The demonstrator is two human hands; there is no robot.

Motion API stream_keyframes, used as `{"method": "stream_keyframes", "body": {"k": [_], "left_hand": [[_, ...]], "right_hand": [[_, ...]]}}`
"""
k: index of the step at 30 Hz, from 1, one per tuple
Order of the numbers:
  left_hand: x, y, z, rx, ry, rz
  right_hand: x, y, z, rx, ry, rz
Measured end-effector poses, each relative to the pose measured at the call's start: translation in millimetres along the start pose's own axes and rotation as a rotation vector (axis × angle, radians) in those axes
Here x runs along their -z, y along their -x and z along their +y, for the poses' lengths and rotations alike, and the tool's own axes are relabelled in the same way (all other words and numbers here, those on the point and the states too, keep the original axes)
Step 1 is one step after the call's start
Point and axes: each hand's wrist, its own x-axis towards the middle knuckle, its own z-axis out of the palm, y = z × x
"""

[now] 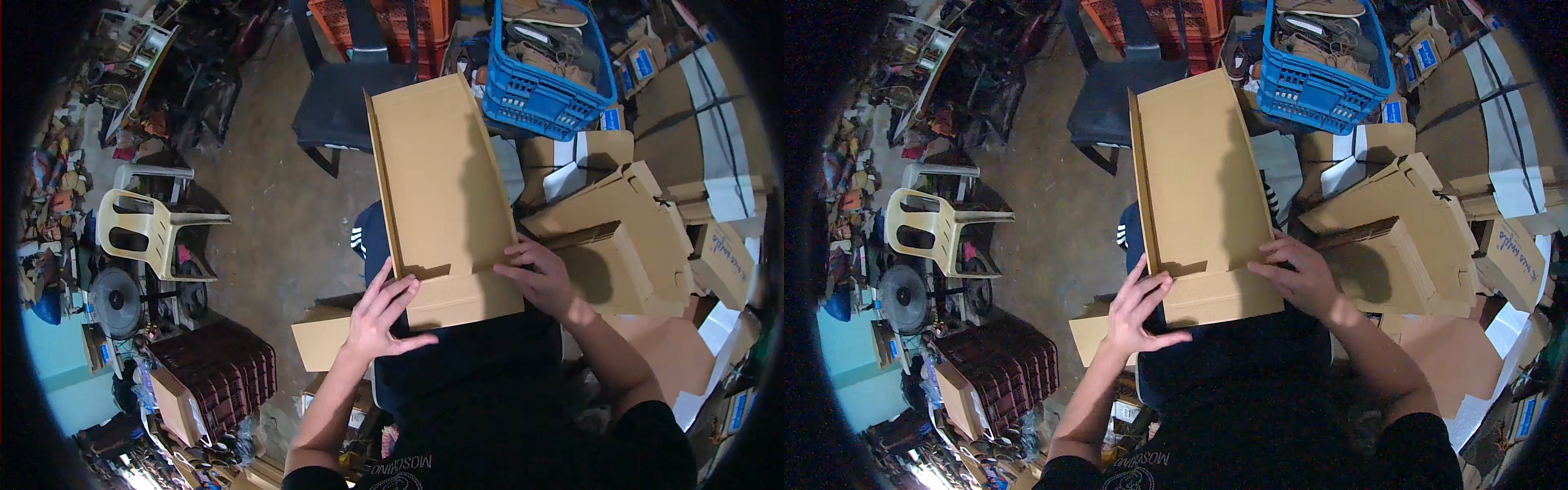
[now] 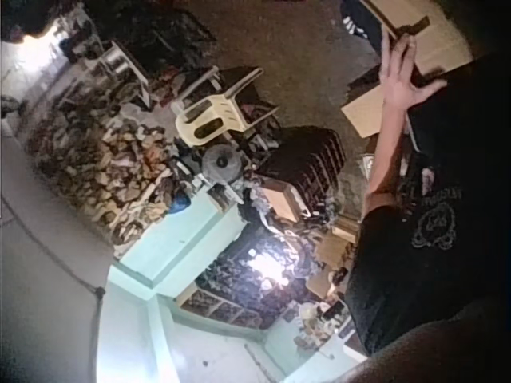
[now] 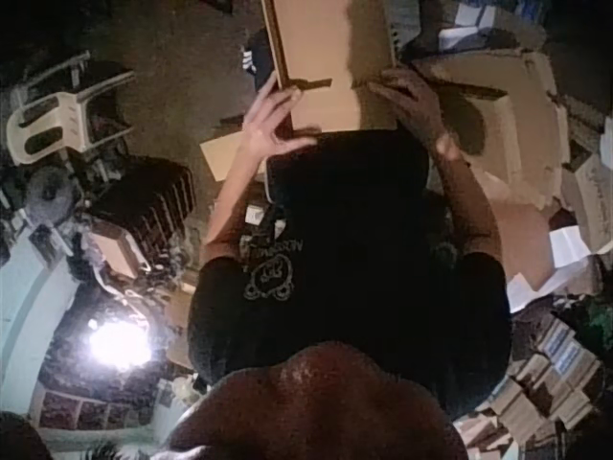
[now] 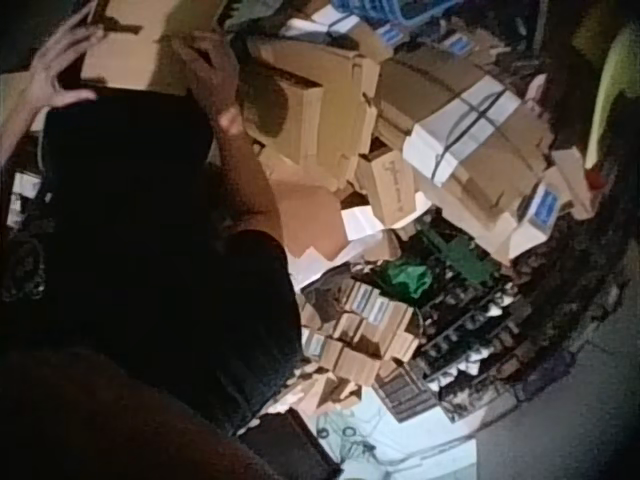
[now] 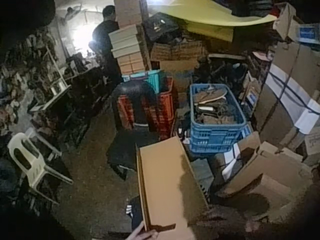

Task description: Folding and assembling cardboard shoe boxes in a manufacturing environment.

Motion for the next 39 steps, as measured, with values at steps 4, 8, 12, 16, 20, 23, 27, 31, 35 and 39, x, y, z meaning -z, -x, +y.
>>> {"method": "stream_keyframes", "body": {"k": [4, 8, 12, 16, 20, 23, 27, 31, 35, 39], "left_hand": [[0, 9, 0, 0.008, -0.011, -0.154], [-7, 14, -1, 0.009, -0.074, -0.109], [-10, 17, -3, 0.01, -0.081, -0.077], [-7, 11, -6, 0.001, -0.17, -0.093], [1, -10, -6, 0.022, -0.096, -0.01], [15, -32, -1, 0.134, -0.005, -0.023], [20, -46, 9, 0.275, 0.012, -0.107], [13, -56, 20, 0.44, -0.099, -0.158], [9, -66, 23, 0.418, -0.185, -0.147], [-5, -56, 5, 0.054, -0.066, -0.072]], "right_hand": [[11, 5, 7, 0.041, -0.016, -0.095], [39, -10, -11, 0.02, -0.142, -0.348], [36, -14, -18, 0.018, -0.103, -0.342], [23, 1, -9, 0.058, 0.079, -0.346], [14, -4, -21, -0.059, 0.066, -0.193], [20, -24, -38, -0.191, 0.024, -0.155], [27, -32, -41, -0.232, 0.073, -0.218], [22, -41, -43, -0.446, 0.023, -0.219], [10, -45, -40, -0.272, 0.223, -0.149], [5, -29, -28, 0.028, 0.361, -0.256]]}}
